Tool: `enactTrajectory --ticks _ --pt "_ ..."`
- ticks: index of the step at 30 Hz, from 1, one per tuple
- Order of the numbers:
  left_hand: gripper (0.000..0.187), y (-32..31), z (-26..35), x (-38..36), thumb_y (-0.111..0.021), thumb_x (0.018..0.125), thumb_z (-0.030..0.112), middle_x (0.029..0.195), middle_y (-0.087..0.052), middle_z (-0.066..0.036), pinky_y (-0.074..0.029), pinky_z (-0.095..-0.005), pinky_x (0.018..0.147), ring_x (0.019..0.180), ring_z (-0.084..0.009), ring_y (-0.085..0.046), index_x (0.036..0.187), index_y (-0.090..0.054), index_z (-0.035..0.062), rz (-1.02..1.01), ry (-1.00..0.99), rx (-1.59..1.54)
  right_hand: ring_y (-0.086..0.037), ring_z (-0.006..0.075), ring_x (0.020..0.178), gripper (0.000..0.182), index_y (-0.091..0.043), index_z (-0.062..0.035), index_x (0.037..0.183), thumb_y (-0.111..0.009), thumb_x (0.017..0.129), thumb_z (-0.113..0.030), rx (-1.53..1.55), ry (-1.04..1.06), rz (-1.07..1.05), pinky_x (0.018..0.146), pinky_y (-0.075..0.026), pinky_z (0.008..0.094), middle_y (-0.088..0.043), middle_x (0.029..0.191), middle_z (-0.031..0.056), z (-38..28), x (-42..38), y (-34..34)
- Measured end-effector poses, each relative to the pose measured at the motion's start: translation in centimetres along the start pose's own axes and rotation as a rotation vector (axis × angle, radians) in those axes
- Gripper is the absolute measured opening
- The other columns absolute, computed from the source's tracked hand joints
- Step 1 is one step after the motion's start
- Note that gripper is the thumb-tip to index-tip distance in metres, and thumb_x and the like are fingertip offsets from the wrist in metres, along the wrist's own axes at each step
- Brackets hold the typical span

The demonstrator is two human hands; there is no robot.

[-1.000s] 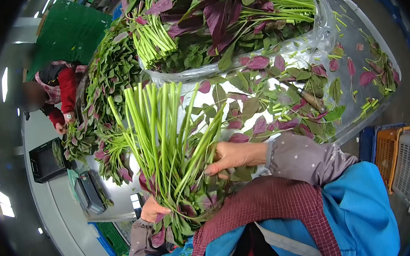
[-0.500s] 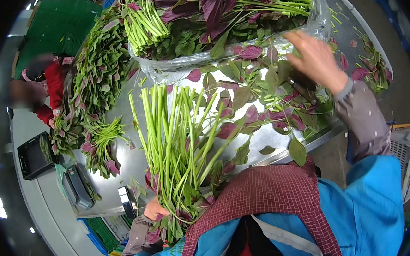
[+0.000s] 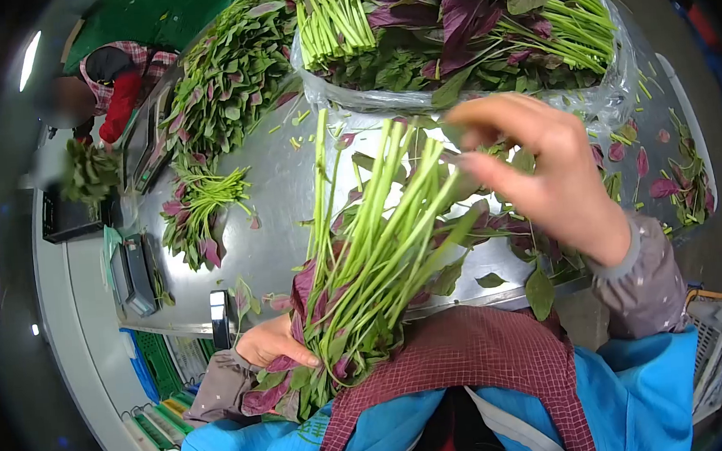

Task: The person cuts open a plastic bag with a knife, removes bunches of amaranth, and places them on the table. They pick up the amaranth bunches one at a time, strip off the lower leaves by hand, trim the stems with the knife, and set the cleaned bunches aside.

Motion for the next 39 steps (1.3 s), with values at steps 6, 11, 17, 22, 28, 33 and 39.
enactTrajectory --ticks 6,11,17,22,28,33,39 --pt "0.087 -1.7 2.4 0.4 -0.074 0.064 0.005 0.126 -0.041 -0.009 -0.027 -0.0317 0.099 0.116 -0.0172 -0.037 0.134 -0.023 0.0021 -0.089 -0.085 0.319 -0.058 0.0275 0.074 0.023 -0.061 -0.0003 0.083 -0.067 0.069 -0.018 -0.325 0.364 -0.623 0.067 -0.045 0.0361 -0.06 0.077 0.013 -1.5 1.3 -5.5" --pt "0.085 -1.5 2.5 1.2 -0.076 0.066 0.012 0.124 -0.043 -0.01 -0.03 -0.0312 0.097 0.113 -0.0165 -0.039 0.132 -0.023 0.0002 -0.266 -0.085 0.463 -0.059 0.0337 0.07 0.027 -0.062 -0.0007 0.079 -0.063 0.072 -0.027 0.207 0.124 -0.894 0.064 -0.045 0.0388 -0.06 0.07 0.0164 -1.4 0.0 -7.5" --pt "0.088 -1.4 2.4 1.9 -0.077 0.064 0.019 0.127 -0.04 -0.013 -0.027 -0.0329 0.1 0.117 -0.0194 -0.036 0.131 -0.024 -0.0011 -0.244 -0.141 0.513 -0.058 0.0263 0.059 0.013 -0.062 -0.0034 0.079 -0.062 0.073 -0.015 0.109 0.214 -0.681 0.056 -0.046 0.0332 -0.06 0.068 0.0127 1.1 0.3 -3.4" --pt "0.086 -0.7 2.6 2.1 -0.078 0.064 0.021 0.128 -0.04 -0.013 -0.027 -0.033 0.1 0.117 -0.0208 -0.037 0.13 -0.027 -0.0003 -0.281 -0.166 0.58 -0.058 0.0256 0.065 0.01 -0.062 -0.0023 0.079 -0.061 0.07 -0.004 -0.123 -0.298 -0.318 0.062 -0.047 0.0326 -0.06 0.072 0.0117 5.2 2.7 4.2" --pt "0.084 -0.9 2.9 2.8 -0.077 0.066 0.02 0.127 -0.04 -0.012 -0.028 -0.0327 0.099 0.116 -0.0202 -0.037 0.131 -0.027 0.0 -0.245 -0.05 0.451 -0.055 0.0216 0.078 0.025 -0.061 -0.0118 0.085 -0.07 0.062 -0.018 0.006 0.344 -0.434 0.069 -0.044 0.0329 -0.057 0.081 0.0034 -0.3 -1.3 -2.0" --pt "0.084 -1.0 2.6 2.3 -0.076 0.067 0.019 0.128 -0.039 -0.012 -0.028 -0.0323 0.098 0.117 -0.0196 -0.037 0.131 -0.025 0.0003 -0.222 -0.07 0.447 -0.051 0.0175 0.067 0.013 -0.055 -0.012 0.075 -0.064 0.071 -0.021 0.007 0.388 -0.519 0.062 -0.04 0.0289 -0.052 0.072 -0.0004 0.1 -2.9 -4.5" --pt "0.087 -0.5 2.6 1.8 -0.076 0.066 0.016 0.129 -0.038 -0.012 -0.028 -0.0315 0.099 0.117 -0.0191 -0.035 0.133 -0.022 0.0005 -0.43 -0.318 0.361 -0.053 0.019 0.065 0.012 -0.057 -0.0083 0.067 -0.065 0.07 -0.017 -0.17 0.208 -0.379 0.056 -0.041 0.0327 -0.054 0.068 0.003 1.6 -0.7 -1.0"
Point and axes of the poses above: each hand's wrist, its own x-axis towards the middle knuckle, its own y-axis out of the back of the hand, z = x × y, the point moved 1 cm from there along x, towards the middle knuckle
